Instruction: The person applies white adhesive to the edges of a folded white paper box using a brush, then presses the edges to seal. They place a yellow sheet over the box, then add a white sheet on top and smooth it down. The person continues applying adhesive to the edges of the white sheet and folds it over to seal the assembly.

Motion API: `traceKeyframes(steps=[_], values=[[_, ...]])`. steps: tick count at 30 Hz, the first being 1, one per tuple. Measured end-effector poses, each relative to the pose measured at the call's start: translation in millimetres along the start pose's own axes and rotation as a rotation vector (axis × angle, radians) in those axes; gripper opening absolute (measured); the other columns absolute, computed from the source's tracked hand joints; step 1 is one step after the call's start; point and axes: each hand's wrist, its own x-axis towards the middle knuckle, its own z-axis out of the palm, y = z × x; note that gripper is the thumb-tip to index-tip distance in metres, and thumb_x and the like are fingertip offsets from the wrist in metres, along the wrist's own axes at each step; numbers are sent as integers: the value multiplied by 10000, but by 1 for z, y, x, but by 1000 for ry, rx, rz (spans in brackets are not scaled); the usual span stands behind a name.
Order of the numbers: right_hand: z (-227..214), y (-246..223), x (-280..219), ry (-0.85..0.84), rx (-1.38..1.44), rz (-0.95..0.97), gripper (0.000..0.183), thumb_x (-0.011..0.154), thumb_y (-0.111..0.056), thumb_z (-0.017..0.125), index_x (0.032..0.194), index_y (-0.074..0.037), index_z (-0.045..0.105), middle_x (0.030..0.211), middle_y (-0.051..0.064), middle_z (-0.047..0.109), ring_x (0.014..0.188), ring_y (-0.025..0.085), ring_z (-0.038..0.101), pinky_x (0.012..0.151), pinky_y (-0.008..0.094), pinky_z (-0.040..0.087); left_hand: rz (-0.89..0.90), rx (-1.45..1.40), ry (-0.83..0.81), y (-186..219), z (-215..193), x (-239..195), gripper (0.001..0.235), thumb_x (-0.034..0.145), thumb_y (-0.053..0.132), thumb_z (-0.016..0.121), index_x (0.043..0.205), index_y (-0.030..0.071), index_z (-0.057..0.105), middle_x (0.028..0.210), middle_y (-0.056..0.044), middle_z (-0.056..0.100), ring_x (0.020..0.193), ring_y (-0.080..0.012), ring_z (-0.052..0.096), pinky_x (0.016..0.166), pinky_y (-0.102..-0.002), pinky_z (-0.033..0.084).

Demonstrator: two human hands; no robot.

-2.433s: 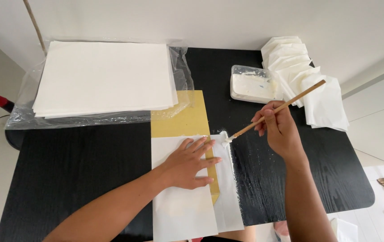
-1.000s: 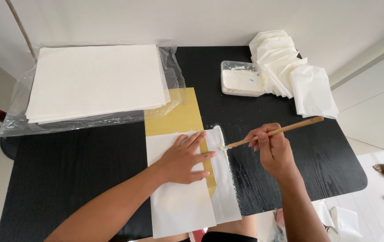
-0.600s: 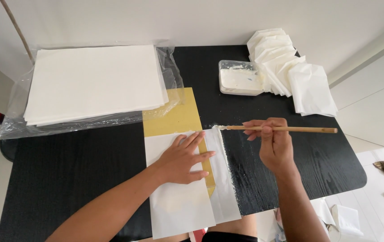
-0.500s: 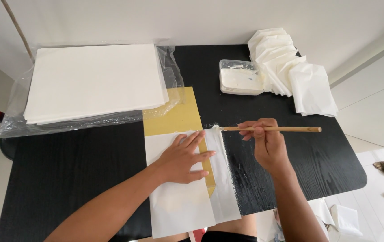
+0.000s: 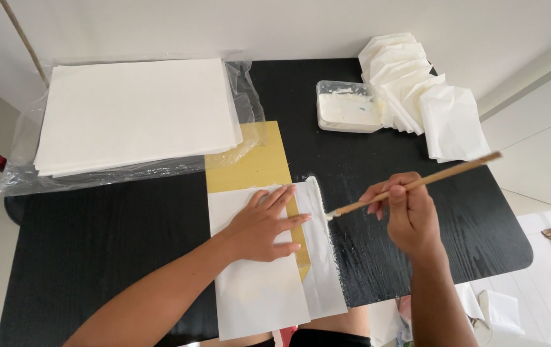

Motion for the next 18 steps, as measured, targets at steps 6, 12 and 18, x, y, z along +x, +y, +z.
traceKeyframes(steps=[6, 12, 18], values=[[14, -9, -2, -52, -69, 1, 304, 1090, -220, 412, 943, 17, 534, 839, 205, 755, 630, 265, 739, 579, 350, 630, -4, 30, 9, -2, 5, 3, 651, 957, 535, 497, 1537, 240, 482, 1682, -255, 186, 1585, -404, 126, 1225, -604, 100], [4, -9, -18, -167, -111, 171, 315, 1082, -226, 412, 913, -8, 564, 738, 149, 754, 509, 212, 685, 483, 325, 589, 0, 68, -13, -3, 7, 3, 725, 970, 599, 432, 1566, 184, 424, 1693, -256, 144, 1591, -395, 101, 1229, -584, 100], [-7, -18, -22, -285, -64, 210, 309, 1071, -185, 391, 937, 27, 573, 650, 163, 722, 445, 222, 635, 411, 342, 582, -13, 61, -8, -1, 5, 2, 720, 970, 590, 452, 1571, 195, 419, 1693, -239, 166, 1590, -387, 112, 1231, -582, 101]])
